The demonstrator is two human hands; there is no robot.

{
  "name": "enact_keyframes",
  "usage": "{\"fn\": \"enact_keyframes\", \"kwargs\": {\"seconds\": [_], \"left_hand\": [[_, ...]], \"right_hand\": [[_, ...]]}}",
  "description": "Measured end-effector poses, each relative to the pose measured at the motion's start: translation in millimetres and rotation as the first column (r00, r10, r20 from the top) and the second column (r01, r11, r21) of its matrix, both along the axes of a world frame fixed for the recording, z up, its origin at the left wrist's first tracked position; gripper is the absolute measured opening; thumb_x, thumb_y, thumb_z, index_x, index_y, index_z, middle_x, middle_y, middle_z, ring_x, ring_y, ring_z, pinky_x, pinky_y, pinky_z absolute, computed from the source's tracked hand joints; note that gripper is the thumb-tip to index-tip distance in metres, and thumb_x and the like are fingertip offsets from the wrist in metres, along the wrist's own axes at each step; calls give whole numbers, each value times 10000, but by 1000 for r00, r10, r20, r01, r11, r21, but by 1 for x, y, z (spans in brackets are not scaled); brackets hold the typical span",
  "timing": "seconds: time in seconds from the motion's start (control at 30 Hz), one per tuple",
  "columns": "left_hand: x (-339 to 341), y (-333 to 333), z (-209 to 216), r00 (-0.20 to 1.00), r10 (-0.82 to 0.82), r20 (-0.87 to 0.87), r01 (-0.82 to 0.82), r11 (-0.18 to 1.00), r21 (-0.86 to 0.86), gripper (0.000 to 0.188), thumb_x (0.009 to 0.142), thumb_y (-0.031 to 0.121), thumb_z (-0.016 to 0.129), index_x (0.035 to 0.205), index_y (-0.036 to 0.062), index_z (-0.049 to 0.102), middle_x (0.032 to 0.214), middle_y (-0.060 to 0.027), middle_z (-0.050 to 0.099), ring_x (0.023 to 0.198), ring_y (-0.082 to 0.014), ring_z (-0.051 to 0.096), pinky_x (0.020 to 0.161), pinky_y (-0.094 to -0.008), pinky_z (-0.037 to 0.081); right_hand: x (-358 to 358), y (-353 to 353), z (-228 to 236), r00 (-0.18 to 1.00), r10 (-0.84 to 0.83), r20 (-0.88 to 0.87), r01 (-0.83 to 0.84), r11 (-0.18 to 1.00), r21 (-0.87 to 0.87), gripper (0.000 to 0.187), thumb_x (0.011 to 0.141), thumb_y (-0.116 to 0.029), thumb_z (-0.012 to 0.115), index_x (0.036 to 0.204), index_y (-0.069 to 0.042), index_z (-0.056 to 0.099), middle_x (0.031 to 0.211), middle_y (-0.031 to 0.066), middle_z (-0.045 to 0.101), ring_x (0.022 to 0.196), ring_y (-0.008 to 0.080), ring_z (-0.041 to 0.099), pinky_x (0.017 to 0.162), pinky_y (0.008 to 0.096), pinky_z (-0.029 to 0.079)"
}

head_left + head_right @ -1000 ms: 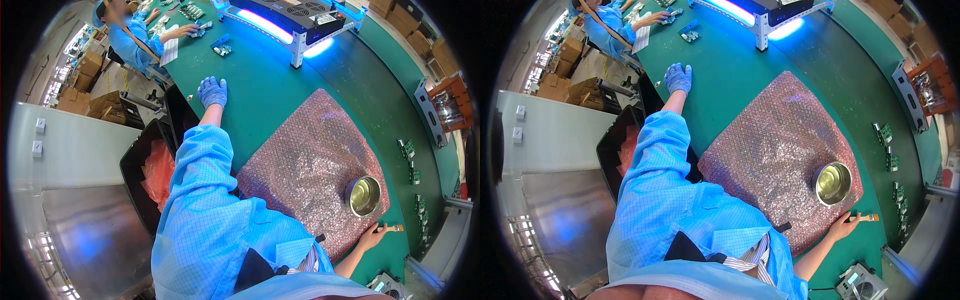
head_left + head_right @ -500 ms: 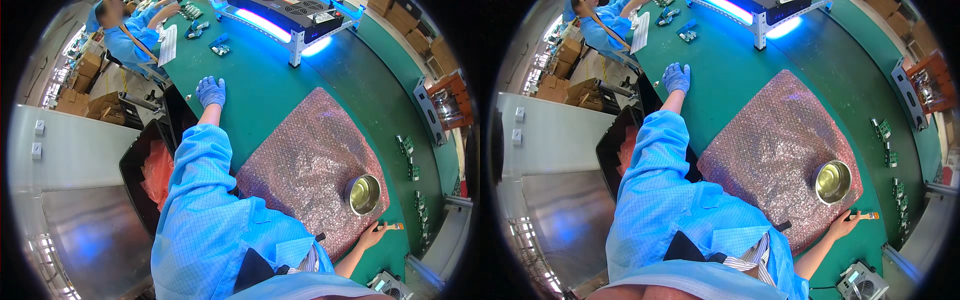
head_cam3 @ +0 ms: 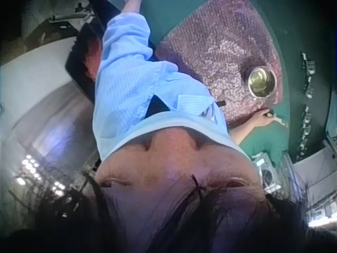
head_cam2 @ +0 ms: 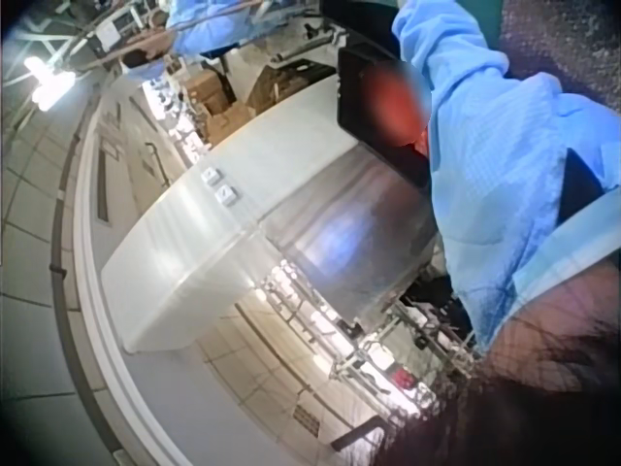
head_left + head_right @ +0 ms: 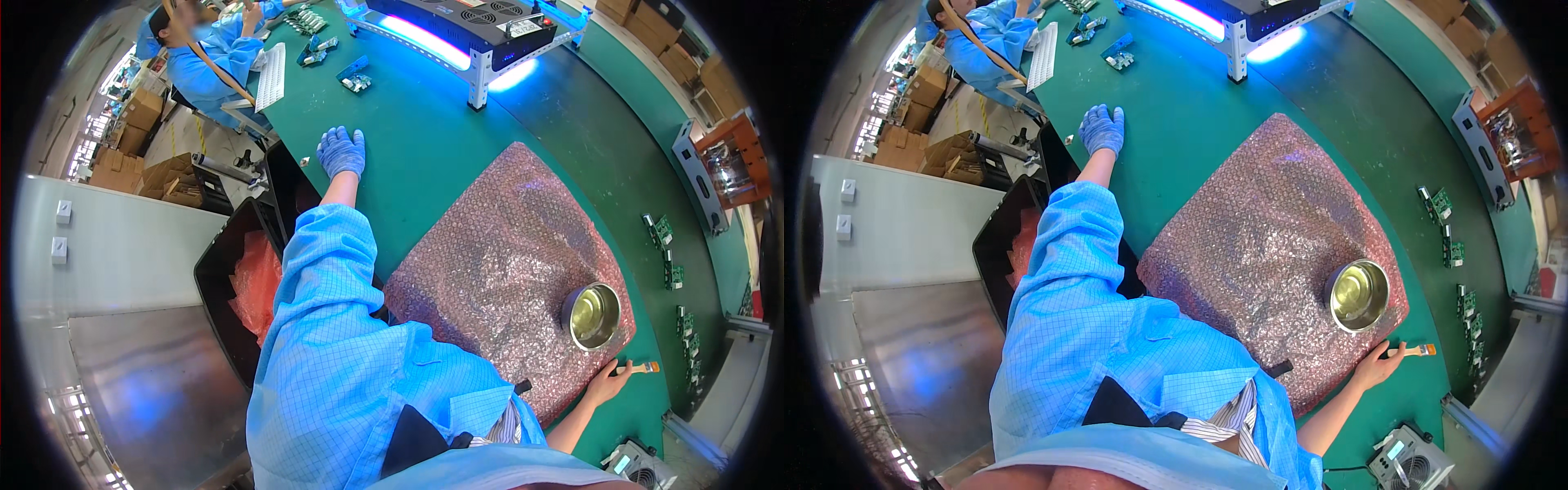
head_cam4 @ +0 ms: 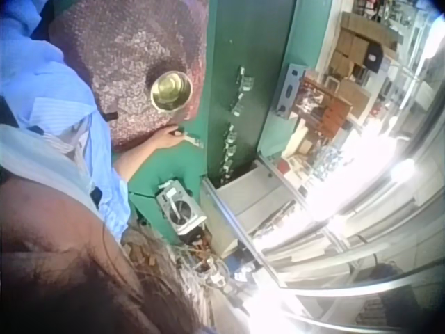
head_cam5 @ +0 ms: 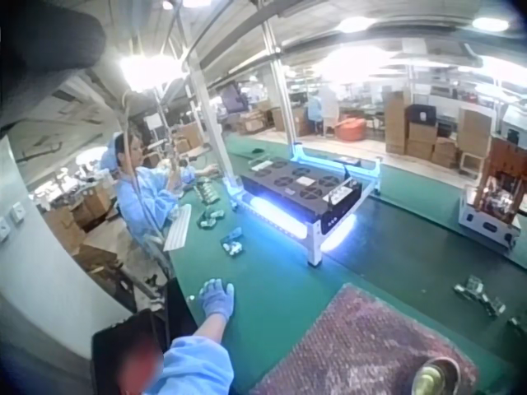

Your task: Apply conformal coating liquid to printed circuit boards using a paintbrush.

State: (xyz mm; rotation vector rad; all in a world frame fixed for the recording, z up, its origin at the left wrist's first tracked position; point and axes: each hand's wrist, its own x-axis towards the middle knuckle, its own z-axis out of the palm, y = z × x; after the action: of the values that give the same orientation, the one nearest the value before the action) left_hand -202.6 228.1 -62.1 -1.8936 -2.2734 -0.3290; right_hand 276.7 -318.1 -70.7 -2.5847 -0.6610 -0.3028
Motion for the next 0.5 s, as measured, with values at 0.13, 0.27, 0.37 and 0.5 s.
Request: {"fn": "enact_keyframes", "kwargs": {"seconds": [0.13, 0.27, 0.37, 0.5], "left_hand": [[0, 0, -1, 1000, -3, 2, 3, 1000, 8, 557, 897, 490, 370, 1275, 91, 463, 1361, -100, 421, 1294, -258, 347, 1071, -432, 231], [0, 0, -1, 1000, -4, -4, 4, 1000, 9, 552, 896, 487, 374, 1268, 90, 468, 1359, -104, 422, 1294, -261, 349, 1069, -435, 233], [0, 0, -1, 1000, -7, 0, 7, 1000, 9, 550, 896, 486, 375, 1264, 89, 472, 1356, -106, 425, 1291, -262, 352, 1068, -435, 236], [-1, 0, -1, 1000, -13, 2, 13, 1000, 14, 550, 896, 485, 376, 1266, 90, 470, 1354, -105, 428, 1288, -263, 356, 1066, -436, 239]], "right_hand": [[-1, 1, 1, 1000, -3, -1, 3, 1000, 4, 475, 914, -300, 514, 1260, 19, 452, 1264, 194, 496, 1159, 349, 474, 969, 402, 384], [0, 0, -1, 1000, 7, 24, -7, 1000, 9, 478, 915, -305, 514, 1262, 17, 453, 1262, 193, 497, 1158, 348, 475, 968, 403, 384], [1, -1, -2, 1000, 8, 25, -8, 1000, 7, 479, 916, -309, 513, 1263, 16, 452, 1263, 193, 496, 1159, 348, 474, 969, 404, 383], [2, -3, -4, 1000, 2, 12, -2, 1000, 2, 479, 918, -311, 511, 1263, 16, 452, 1261, 193, 497, 1158, 349, 474, 967, 406, 382]]}}
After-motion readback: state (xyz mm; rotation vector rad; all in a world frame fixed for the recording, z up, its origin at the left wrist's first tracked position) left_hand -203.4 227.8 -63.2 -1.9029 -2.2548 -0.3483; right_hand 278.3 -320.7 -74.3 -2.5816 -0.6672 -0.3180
